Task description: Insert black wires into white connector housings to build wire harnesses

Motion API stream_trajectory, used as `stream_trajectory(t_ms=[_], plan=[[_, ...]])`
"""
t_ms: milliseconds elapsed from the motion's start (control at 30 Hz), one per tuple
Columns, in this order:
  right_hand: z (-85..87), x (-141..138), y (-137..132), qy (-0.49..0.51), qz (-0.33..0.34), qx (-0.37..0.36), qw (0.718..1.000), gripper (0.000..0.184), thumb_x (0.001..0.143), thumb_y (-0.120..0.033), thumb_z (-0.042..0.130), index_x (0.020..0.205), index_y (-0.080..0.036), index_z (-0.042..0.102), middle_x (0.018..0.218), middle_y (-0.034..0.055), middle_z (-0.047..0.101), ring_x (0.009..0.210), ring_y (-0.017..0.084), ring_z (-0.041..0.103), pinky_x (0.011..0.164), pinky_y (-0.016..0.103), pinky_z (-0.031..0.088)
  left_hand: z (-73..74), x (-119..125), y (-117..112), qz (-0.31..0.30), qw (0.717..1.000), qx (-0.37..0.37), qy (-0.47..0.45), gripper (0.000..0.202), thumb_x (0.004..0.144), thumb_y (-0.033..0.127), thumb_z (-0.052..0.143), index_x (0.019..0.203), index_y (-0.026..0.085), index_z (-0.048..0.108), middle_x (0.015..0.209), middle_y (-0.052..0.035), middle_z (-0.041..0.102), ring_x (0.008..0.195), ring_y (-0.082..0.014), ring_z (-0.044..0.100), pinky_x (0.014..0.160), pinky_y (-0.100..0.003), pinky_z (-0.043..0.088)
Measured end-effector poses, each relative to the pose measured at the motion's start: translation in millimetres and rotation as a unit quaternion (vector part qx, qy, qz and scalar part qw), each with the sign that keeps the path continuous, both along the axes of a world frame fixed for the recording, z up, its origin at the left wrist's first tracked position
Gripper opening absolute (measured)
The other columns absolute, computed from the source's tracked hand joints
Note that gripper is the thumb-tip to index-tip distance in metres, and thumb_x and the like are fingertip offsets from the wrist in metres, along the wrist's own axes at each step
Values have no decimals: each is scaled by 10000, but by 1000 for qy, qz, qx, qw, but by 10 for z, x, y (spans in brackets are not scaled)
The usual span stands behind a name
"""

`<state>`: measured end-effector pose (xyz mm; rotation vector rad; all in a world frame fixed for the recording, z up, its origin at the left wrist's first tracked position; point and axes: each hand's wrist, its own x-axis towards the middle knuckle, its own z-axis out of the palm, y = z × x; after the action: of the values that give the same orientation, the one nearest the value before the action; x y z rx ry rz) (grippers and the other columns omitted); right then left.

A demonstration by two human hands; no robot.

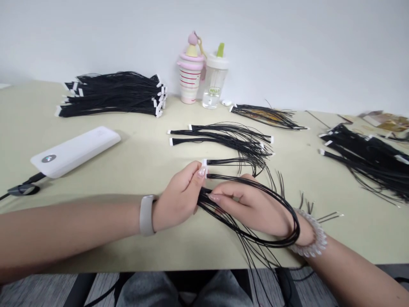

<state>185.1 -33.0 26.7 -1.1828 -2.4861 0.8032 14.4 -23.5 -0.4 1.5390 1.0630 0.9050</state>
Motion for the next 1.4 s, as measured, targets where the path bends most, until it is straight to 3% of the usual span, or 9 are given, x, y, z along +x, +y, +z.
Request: stream_trajectory(t_ms=[400,633,800,1000,1067,1167,1233,1300,1400], plan=[[-39,7,-11,-19,20,49,998,295,910,-254,330,689,-163,504,602,-45,464,550,46,386,587,197,325,20,-8,13,0,998,60,35,328,899,404,289,658,184,327,524,43,365,500,-76,346,478,-211,312],[-56,15,13,-54,29,169,984,251,868,-233,406,670,-177,550,517,-56,378,485,60,251,512,229,239,11,-9,19,-11,998,57,29,324,897,408,290,667,185,343,516,41,381,487,-76,348,458,-208,307],[0,-39,37,-58,8,213,975,167,755,-141,464,631,-164,573,582,-24,484,541,63,357,532,209,277,-21,-8,22,-10,1000,14,18,338,885,458,288,687,189,343,507,57,374,390,-52,350,381,-192,315],[254,286,143,-65,-111,116,985,198,743,-196,525,570,-148,609,501,-19,535,442,39,385,448,197,310,-29,10,34,11,999,-44,-16,357,865,510,293,729,193,381,514,67,363,318,-38,369,298,-164,313],[337,482,196,-21,-257,132,957,165,730,-237,567,665,-139,683,527,17,594,421,42,415,426,210,320,-25,13,35,11,998,-53,-22,359,863,512,302,729,190,385,543,63,378,318,-28,368,291,-157,310],[405,750,292,129,-425,209,871,239,681,-240,617,836,-88,717,579,93,636,476,75,493,437,269,281,-20,9,32,8,998,-54,-15,361,863,509,306,724,185,384,548,61,380,322,-26,378,294,-155,323],[426,877,358,306,-430,228,818,267,677,-186,598,898,-86,711,784,141,678,662,153,585,478,336,254,-22,4,27,8,998,-55,-9,362,862,512,308,726,185,383,529,63,370,323,-31,385,300,-155,334],[439,942,411,452,-402,192,773,267,720,-122,526,914,-116,710,971,127,661,774,174,591,514,367,252,-26,1,24,11,998,-53,-6,365,860,517,308,728,185,384,533,63,380,321,-30,389,299,-153,335],[429,897,425,522,-389,181,737,318,755,-58,492,964,-189,692,882,75,669,601,65,543,483,294,283,-29,1,27,13,999,-45,-2,374,861,518,299,712,183,375,521,64,379,315,-30,386,295,-149,323]])
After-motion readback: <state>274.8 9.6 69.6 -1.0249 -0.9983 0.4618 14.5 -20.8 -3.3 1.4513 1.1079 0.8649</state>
